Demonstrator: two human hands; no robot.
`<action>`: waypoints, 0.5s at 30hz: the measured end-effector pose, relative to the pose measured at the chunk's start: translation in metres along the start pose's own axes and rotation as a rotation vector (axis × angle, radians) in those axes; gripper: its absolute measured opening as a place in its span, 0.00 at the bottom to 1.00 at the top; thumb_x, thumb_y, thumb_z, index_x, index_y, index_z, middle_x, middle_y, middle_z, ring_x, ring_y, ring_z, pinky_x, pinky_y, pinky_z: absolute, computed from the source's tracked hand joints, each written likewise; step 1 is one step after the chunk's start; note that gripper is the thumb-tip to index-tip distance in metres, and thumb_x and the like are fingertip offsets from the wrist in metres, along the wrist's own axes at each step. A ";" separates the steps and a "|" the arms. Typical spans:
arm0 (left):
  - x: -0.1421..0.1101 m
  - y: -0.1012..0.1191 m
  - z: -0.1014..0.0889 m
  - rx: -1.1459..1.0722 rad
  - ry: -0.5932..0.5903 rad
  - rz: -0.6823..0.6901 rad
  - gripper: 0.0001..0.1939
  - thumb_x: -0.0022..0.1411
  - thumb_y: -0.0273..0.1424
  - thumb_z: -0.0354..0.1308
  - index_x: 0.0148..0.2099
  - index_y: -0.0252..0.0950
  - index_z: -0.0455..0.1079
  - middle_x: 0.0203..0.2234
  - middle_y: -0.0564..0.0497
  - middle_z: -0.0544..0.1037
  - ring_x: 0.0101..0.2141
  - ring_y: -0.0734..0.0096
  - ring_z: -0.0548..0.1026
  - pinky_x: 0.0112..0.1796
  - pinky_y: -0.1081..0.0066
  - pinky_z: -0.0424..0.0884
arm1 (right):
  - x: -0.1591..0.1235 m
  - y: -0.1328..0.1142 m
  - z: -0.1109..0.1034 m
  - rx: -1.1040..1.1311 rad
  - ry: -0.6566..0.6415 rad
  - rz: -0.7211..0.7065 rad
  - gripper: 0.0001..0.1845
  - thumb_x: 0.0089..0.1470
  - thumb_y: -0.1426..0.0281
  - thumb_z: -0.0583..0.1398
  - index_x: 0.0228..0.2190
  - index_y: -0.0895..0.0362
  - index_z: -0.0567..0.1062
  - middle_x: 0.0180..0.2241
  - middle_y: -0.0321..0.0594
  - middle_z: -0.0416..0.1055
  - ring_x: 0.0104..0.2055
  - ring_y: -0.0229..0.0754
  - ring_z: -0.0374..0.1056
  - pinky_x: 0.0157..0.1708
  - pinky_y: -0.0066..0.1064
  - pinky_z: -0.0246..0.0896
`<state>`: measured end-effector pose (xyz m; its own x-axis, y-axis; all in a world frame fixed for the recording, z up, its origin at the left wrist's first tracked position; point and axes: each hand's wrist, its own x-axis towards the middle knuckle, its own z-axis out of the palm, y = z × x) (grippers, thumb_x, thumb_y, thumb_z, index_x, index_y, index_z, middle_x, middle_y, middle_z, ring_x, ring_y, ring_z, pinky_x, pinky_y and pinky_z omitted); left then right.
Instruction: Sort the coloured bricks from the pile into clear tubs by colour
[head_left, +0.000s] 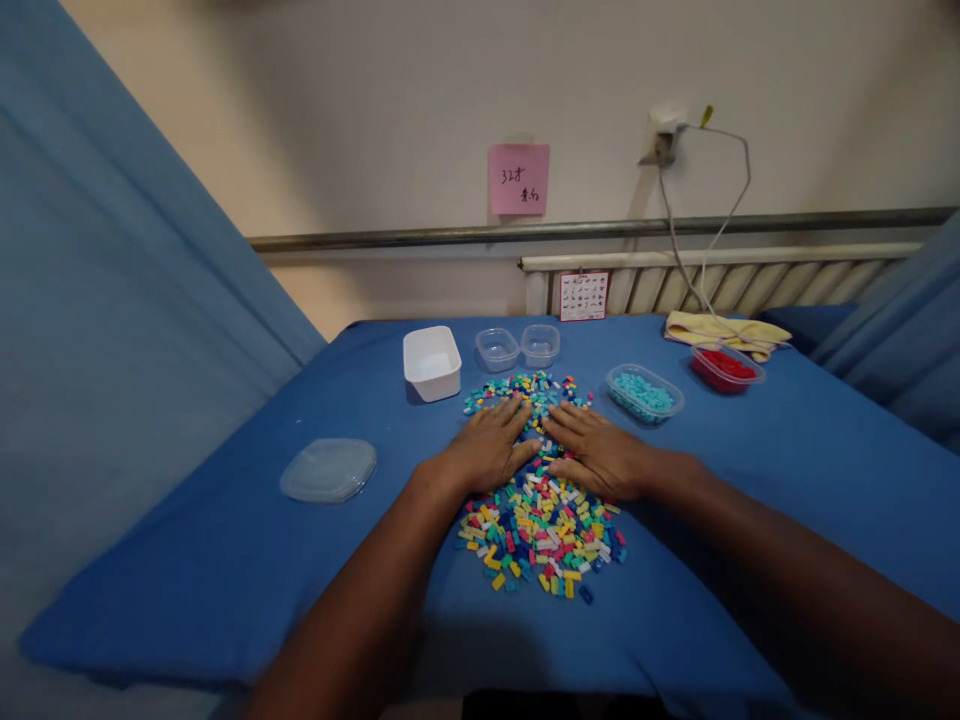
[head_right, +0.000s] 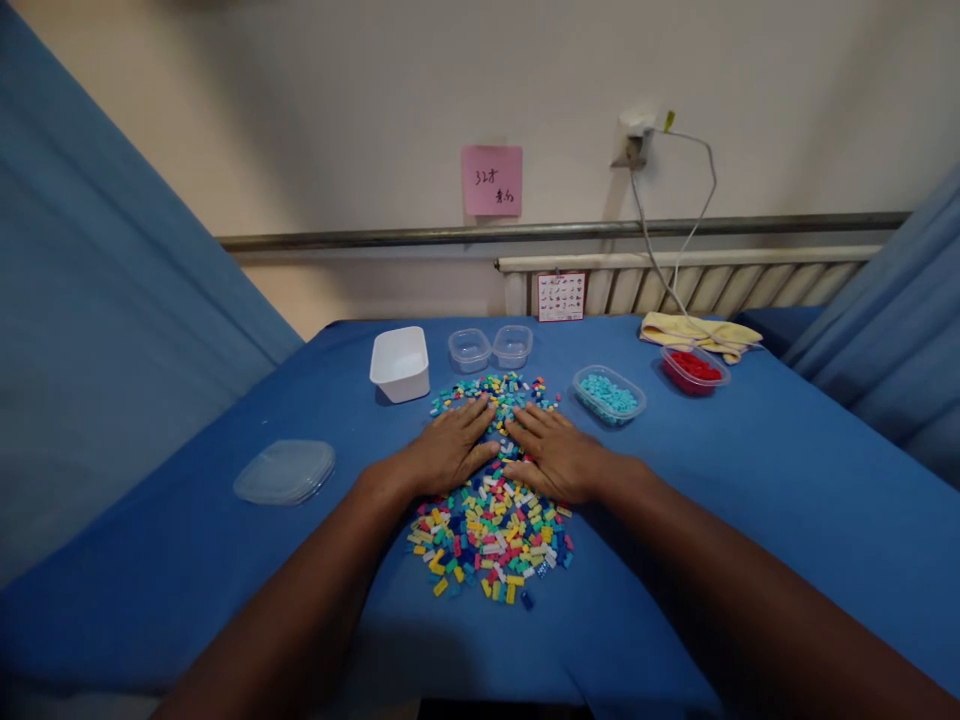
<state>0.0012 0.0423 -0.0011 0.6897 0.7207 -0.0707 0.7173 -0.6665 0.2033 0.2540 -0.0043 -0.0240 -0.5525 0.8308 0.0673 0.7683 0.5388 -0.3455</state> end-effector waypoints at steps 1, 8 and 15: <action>-0.004 0.001 -0.001 0.006 0.004 -0.020 0.41 0.75 0.57 0.39 0.79 0.38 0.48 0.77 0.39 0.44 0.76 0.47 0.44 0.71 0.42 0.42 | -0.001 -0.004 0.000 0.010 -0.001 -0.007 0.48 0.68 0.38 0.47 0.75 0.54 0.54 0.76 0.50 0.45 0.78 0.61 0.38 0.75 0.57 0.35; -0.034 0.022 -0.004 -0.047 -0.028 0.032 0.40 0.76 0.55 0.38 0.79 0.39 0.48 0.77 0.41 0.48 0.76 0.51 0.47 0.72 0.48 0.44 | -0.012 -0.028 -0.003 0.124 -0.031 -0.068 0.48 0.68 0.39 0.49 0.76 0.55 0.51 0.76 0.49 0.43 0.78 0.59 0.39 0.76 0.53 0.33; -0.066 0.045 -0.010 -0.065 -0.043 0.085 0.36 0.77 0.53 0.39 0.79 0.41 0.50 0.76 0.43 0.51 0.75 0.54 0.49 0.72 0.50 0.45 | -0.045 -0.038 -0.003 0.153 -0.074 -0.067 0.48 0.68 0.40 0.52 0.76 0.53 0.48 0.76 0.47 0.41 0.78 0.59 0.40 0.76 0.54 0.35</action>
<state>-0.0131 -0.0338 0.0226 0.7521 0.6526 -0.0919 0.6493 -0.7098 0.2731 0.2506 -0.0617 -0.0108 -0.6274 0.7782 0.0274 0.6740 0.5603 -0.4814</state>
